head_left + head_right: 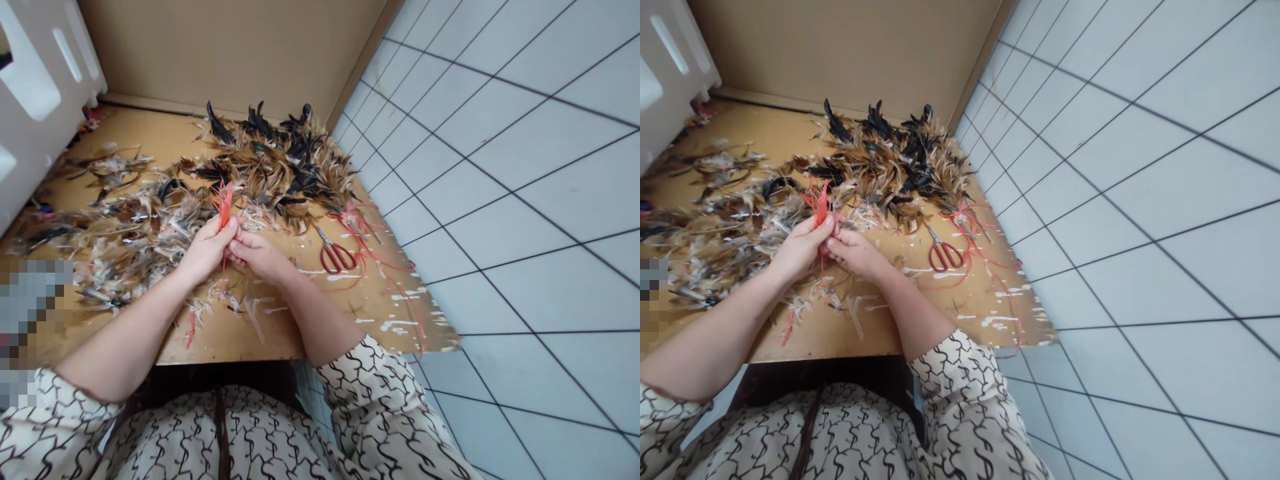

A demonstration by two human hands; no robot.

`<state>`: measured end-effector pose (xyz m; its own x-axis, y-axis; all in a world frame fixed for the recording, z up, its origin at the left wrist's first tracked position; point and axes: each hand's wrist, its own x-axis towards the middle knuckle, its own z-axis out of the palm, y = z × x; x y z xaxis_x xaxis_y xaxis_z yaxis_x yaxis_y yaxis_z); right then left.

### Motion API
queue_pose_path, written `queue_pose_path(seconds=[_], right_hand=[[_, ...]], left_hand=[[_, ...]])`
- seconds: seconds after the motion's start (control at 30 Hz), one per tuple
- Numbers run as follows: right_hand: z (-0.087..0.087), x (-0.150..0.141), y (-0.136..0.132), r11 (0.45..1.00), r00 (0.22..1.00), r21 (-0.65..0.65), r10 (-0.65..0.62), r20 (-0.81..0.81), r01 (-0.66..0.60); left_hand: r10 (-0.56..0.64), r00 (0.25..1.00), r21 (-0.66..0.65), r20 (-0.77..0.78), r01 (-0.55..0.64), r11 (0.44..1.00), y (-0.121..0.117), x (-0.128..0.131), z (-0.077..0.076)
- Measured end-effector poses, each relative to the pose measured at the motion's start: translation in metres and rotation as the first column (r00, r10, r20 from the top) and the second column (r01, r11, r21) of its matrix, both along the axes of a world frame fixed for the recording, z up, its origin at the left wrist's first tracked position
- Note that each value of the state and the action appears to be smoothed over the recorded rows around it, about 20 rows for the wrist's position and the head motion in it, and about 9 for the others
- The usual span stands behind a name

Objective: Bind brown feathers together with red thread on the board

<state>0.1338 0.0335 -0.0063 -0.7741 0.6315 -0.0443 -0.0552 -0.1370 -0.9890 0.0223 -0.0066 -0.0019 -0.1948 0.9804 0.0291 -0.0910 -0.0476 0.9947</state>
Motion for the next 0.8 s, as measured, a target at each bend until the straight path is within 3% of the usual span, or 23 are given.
queue_pose_path(seconds=[0.07, 0.13, 0.2, 0.43, 0.63, 0.8], right_hand=[[0.0003, 0.0025, 0.0023, 1.000, 0.999, -0.005, 0.001, 0.037, -0.001], [0.0007, 0.0035, 0.0025, 0.999, 1.000, -0.041, 0.009, 0.026, -0.008], [0.0005, 0.0026, 0.0008, 0.997, 1.000, -0.071, 0.015, 0.014, -0.014], [-0.0031, -0.0029, -0.0065, 1.000, 1.000, 0.001, 0.006, 0.008, -0.006], [-0.0007, -0.0025, -0.0067, 0.997, 0.999, -0.069, -0.024, 0.025, 0.026], [0.0059, 0.0006, -0.0046, 0.984, 0.995, -0.146, 0.104, -0.003, -0.103]], left_hand=[[-0.077, 0.984, -0.057, 0.159, 0.087, 0.995, -0.0006, 0.0020, 0.0018], [-0.079, 0.972, -0.069, 0.222, 0.097, 0.993, -0.0020, 0.0039, 0.0043], [-0.047, 0.971, -0.077, 0.235, 0.067, 0.995, -0.0033, 0.0052, 0.0064], [0.068, 0.978, -0.072, 0.198, -0.055, 0.996, -0.0031, 0.0081, 0.0065], [0.002, 0.957, -0.143, 0.291, 0.041, 0.989, -0.0045, 0.0101, 0.0089], [0.025, 0.955, -0.122, 0.296, 0.012, 0.992, -0.0032, 0.0074, 0.0091]])
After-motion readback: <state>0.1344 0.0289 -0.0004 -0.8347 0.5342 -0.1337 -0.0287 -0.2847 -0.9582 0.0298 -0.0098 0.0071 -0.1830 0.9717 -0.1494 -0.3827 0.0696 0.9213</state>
